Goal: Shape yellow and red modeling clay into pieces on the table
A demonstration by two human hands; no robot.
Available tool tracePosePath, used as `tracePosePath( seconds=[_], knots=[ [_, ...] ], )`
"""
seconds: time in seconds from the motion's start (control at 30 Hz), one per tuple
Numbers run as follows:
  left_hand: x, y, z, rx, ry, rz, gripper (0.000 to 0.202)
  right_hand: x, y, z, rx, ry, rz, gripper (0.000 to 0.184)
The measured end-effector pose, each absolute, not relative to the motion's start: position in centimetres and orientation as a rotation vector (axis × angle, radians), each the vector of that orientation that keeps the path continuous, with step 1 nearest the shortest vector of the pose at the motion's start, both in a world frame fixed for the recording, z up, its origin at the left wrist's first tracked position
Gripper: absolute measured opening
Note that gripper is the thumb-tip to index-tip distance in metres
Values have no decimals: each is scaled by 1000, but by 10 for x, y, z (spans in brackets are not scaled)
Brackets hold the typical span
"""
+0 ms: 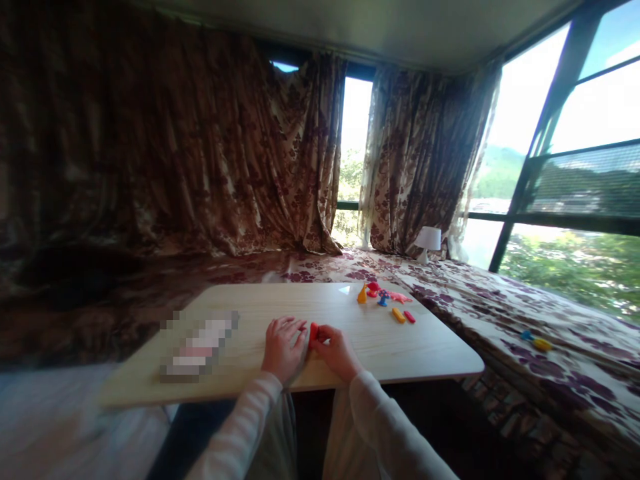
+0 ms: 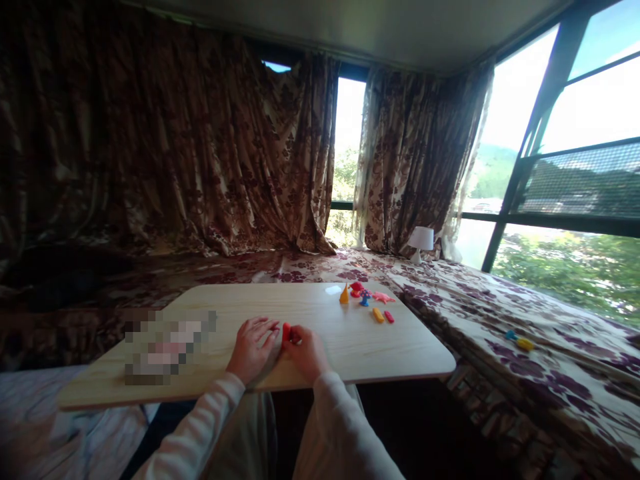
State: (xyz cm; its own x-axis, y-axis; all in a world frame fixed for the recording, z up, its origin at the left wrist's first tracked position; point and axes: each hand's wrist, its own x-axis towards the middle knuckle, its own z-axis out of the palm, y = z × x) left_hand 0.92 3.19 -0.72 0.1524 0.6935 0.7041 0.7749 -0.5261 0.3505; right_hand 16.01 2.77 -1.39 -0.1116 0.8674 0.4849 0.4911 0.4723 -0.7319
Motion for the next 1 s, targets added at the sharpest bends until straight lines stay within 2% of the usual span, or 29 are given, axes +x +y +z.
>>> tracePosePath(
  seconds=[0.1, 0.2, 0.4, 0.53, 0.6, 1.0],
  knots=[
    [15, 35, -9, -2313, -1509, -1333, 25, 160, 25, -11, -1195, -1789, 460, 16],
    [17, 38, -13, -2326, -1537, -1312, 25, 160, 22, -8, -1224, -1790, 391, 4],
    [17, 44, -15, -2379, -1547, -1231, 25, 163, 16, -7, -1191, -1823, 275, 29],
    [18, 41, -13, -2381, -1543, -1225, 25, 165, 13, -8, -1147, -1819, 149, 63],
    [19, 38, -12, -2380, -1549, -1223, 26, 165, 11, -7, -1118, -1828, 88, 72],
    [22, 29, -2, -2438, -1643, -1124, 24, 165, 10, -4, -1102, -1833, -70, 63]
  ],
)
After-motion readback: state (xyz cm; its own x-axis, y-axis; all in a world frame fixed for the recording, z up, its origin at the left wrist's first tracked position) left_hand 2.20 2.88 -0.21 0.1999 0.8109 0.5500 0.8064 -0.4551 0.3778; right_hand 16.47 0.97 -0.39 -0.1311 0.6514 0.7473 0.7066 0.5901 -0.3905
